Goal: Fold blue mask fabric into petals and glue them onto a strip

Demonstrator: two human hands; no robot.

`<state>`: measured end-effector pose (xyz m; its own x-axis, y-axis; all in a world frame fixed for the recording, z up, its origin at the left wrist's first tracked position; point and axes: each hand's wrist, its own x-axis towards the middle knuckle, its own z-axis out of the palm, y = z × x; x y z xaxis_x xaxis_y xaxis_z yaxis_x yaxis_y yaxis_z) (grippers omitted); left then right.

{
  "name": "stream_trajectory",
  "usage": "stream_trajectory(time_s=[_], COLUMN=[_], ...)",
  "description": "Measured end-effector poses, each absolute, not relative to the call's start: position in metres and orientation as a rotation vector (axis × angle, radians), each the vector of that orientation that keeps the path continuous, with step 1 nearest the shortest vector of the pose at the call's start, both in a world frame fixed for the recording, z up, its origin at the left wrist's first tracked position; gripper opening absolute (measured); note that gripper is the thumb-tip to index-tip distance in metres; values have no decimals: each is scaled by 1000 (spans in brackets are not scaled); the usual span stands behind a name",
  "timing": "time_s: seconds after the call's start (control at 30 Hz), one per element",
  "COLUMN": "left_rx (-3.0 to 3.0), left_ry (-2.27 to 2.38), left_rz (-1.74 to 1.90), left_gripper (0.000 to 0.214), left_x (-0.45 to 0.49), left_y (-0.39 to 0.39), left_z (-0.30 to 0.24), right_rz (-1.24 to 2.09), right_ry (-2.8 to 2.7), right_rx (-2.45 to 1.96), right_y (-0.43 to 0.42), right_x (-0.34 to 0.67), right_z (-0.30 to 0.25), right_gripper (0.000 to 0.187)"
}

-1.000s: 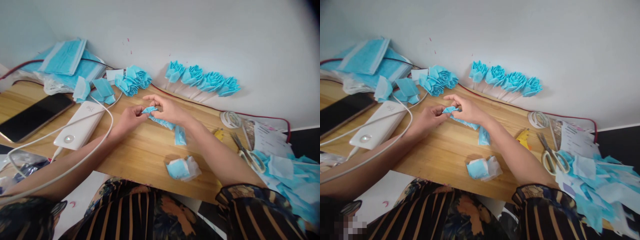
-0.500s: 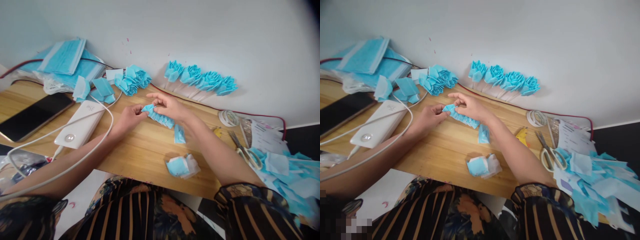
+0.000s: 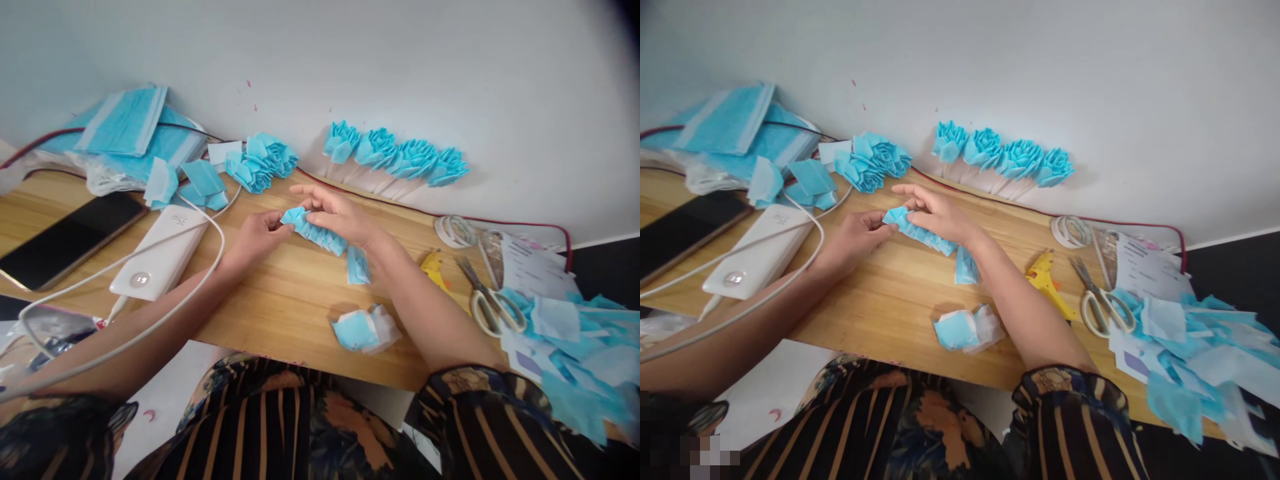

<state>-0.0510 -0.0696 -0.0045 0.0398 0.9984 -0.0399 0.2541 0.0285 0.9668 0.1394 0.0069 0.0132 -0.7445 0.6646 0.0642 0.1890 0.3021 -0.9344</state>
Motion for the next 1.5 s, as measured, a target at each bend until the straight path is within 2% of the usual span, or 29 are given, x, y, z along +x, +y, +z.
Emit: stream_trajectory(time_s=[0.3, 0.57, 0.77, 0.9, 1.13, 1.33, 1.5], left_rx=[1443, 1429, 1408, 1366, 1346, 1382, 1372], left_ry=[1329, 1344, 1330, 1318, 1273, 1269, 1278], left_rz=[1052, 1035, 1044, 1037, 1036, 1018, 993], left_gripper=[22, 24, 25, 24, 26, 38, 30], left_x=[-51, -52, -53, -53, -54, -55, -55], left_y=[-65, -67, -67, -66, -66, -66, -65], left_z=[-11, -10, -10, -9, -9, -9, -8], right_rz=[1223, 1328, 1529, 1552, 1480, 1297, 1292], right_ry=[-2237, -2132, -1942, -1921, -2062, -2072, -2079], right_rx=[-869, -896, -811, -842, -804, -900, -899], right_y=[4, 9, 9, 9, 11, 9, 4], right_x=[131, 138, 147, 156, 157, 158, 157], right_z=[8, 12, 12, 7, -5, -10, -6], right_gripper=[62, 55, 60, 63, 65, 59, 58])
